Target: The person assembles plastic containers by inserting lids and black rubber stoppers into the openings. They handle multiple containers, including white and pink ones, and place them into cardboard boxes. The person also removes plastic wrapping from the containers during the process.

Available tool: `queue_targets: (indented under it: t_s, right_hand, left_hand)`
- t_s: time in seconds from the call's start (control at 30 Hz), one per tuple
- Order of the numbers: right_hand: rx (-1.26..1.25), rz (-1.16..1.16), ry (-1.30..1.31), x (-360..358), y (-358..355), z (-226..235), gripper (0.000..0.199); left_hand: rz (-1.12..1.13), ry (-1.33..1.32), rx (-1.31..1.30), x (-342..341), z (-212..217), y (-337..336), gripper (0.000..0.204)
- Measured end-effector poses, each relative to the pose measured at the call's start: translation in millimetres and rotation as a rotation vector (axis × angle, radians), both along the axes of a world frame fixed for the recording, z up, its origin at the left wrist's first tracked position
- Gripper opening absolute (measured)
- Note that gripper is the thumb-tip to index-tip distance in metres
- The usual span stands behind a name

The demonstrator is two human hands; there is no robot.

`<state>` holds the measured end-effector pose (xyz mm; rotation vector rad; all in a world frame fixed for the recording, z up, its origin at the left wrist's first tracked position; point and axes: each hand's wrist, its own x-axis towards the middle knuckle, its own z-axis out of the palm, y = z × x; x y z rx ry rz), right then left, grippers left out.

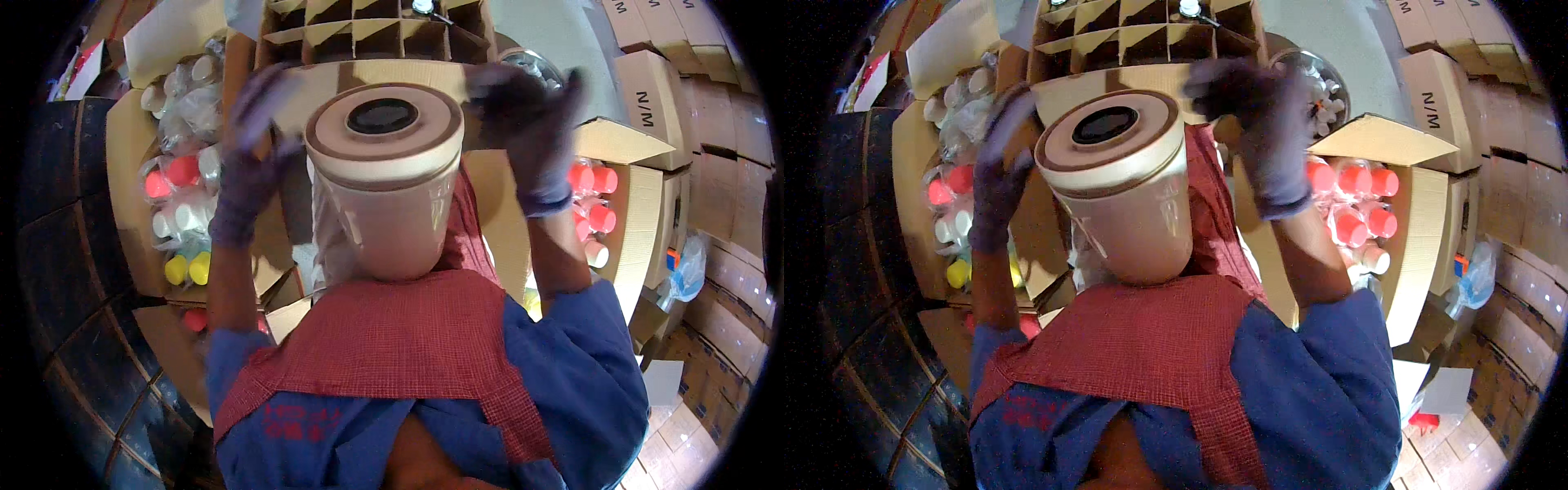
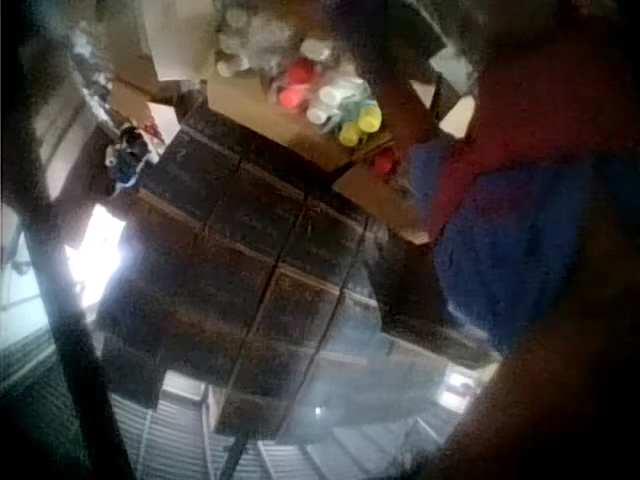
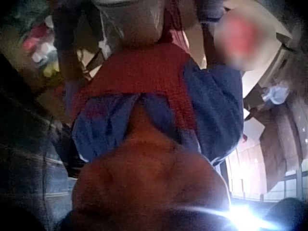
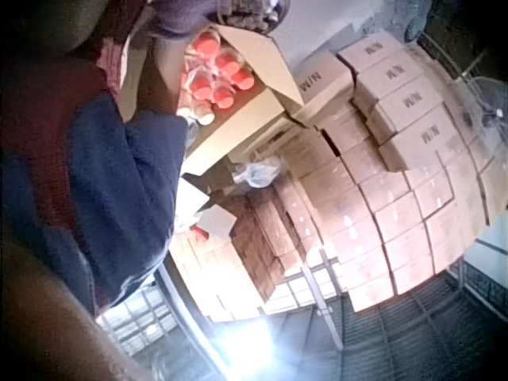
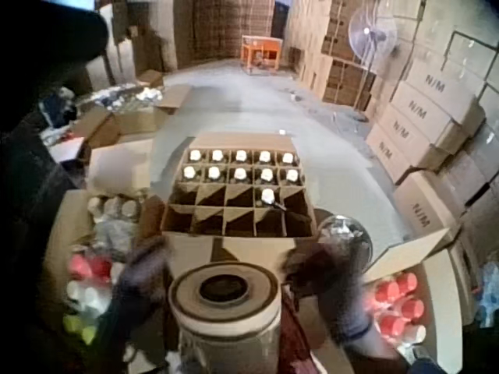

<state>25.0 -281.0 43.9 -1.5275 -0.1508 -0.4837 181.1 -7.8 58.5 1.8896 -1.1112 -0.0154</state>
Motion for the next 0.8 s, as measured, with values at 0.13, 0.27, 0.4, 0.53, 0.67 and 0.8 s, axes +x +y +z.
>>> queue_targets:
  t_s: [0.13,0.27,0.4,0.53,0.67,0.8]
  right_hand:
    - [-0.348,-0.291,0.013,25.6,30.6,-16.6,0.058]
    - [0.323,0.138,0.079,1.3,-1.7,-5.7,0.052]
    - [0.02,-0.285,-0.062,16.6,25.3,-35.8,0.054]
    - [0.68,0.455,-0.066,3.5,-25.0,-5.3,0.087]
    - [-0.299,-0.396,0.103,21.6,39.9,-13.0,0.068]
    - [0.38,0.026,0.215,9.4,14.3,11.7,0.065]
  left_hand:
    - [-0.429,-0.408,0.067,-34.4,50.0,-37.4,0.041]
    - [0.089,-0.013,-0.04,10.8,-27.8,24.6,0.035]
    - [-0.372,-0.173,0.227,-42.6,53.8,-21.3,0.03]
    - [0.079,0.084,0.035,-4.1,8.6,13.2,0.032]
    - [-0.361,-0.427,0.159,-46.3,41.9,-22.5,0.036]
    - [0.1,0.154,-0.107,-17.8,5.7,13.1,0.032]
